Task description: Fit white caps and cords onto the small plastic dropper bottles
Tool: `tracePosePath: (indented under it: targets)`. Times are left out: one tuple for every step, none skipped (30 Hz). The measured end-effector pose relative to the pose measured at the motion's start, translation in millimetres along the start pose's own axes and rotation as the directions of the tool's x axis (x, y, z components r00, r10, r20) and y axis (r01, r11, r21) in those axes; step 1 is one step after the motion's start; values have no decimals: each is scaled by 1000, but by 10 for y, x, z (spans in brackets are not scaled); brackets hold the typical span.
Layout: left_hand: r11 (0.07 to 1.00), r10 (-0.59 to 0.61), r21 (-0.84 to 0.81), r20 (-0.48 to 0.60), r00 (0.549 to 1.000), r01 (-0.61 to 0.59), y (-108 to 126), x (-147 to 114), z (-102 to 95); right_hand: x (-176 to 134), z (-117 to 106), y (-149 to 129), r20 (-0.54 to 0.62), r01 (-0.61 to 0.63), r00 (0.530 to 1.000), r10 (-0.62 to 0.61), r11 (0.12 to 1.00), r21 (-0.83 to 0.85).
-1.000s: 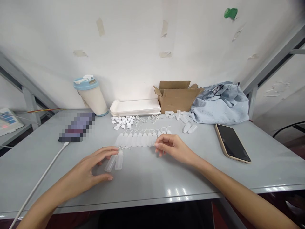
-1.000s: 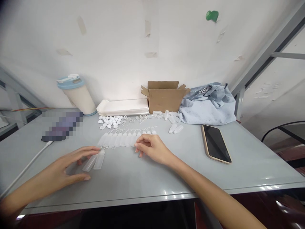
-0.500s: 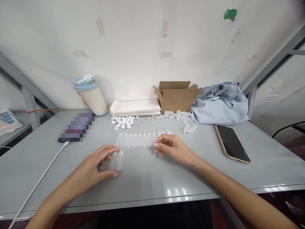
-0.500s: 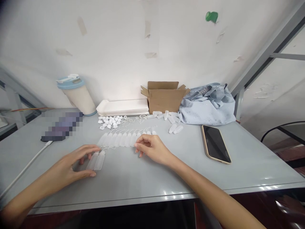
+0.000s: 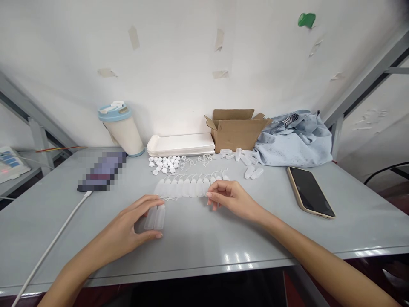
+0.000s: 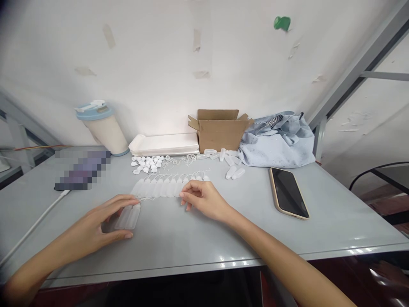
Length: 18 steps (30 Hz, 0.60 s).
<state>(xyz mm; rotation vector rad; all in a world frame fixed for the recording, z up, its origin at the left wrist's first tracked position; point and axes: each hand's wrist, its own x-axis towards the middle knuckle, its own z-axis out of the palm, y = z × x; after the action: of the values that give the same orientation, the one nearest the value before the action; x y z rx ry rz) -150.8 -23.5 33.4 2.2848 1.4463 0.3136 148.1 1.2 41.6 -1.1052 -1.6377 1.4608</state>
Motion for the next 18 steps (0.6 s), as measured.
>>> tracePosePath:
  targets:
    - [1000,-4,-1,5,1000,4,2,1,-2,1,-2,0,2,1,1000,-1,1000,0]
    - [1000,-5,-2,8,1000,5,3,2,-3,2,-4,0,3,1,1000,-1,1000,0]
    - [1000,-5,-5,11,1000,5,4,4,-4,2,-6,0,3,2,1000,-2,1000,0]
    - [1000,-2,-8,14,1000,2,4,5,-5,3,-7,0,3,2,1000,-2,1000,-1]
    - [1000,3,-13,16,1000,-3,4,6,-7,3,-8,0,3,2,1000,-2,1000,-3]
    - [1000,11,-17,16,1000,-10,2,7,-8,2,-9,0,2,3,1000,-3,1000,-5]
    - [1000,18,-22,16,1000,-17,-2,6,-9,2,-8,0,1,4,1000,-4,1000,-7]
    - [999,24,-27,15,1000,-23,-6,6,-9,1,-7,0,1,6,1000,-6,1000,-8]
    - [999,27,-31,12,1000,-27,-11,5,-8,1,-6,1,1,6,1000,-6,1000,-9]
    - [999,29,-35,8,1000,-29,-16,3,-6,1,-5,1,0,6,1000,-6,1000,-9]
    - [999,30,-37,3,1000,-30,-21,3,-3,1,-4,2,0,5,1000,-5,1000,-8]
    - [999,31,-37,0,1000,-31,-25,3,0,1,-3,3,0,3,1000,-3,1000,-7]
    - [999,32,-36,-4,999,-32,-28,3,2,2,-2,4,1,2,1000,-2,1000,-7]
    - [999,33,-34,-8,999,-33,-29,4,5,3,-3,6,2,1,1000,-1,1000,-6]
    - [999,33,-33,-10,999,-33,-29,5,6,4,-3,8,3,3,1000,-3,1000,-7]
    - [999,33,-32,-11,999,-33,-27,7,7,4,-5,10,4,6,1000,-6,1000,-8]
    - [999,31,-33,-9,999,-32,-24,7,7,5,-7,11,3,8,1000,-8,1000,-9]
    - [999,28,-34,-7,1000,-28,-20,8,5,5,-10,11,2,9,1000,-9,1000,-10]
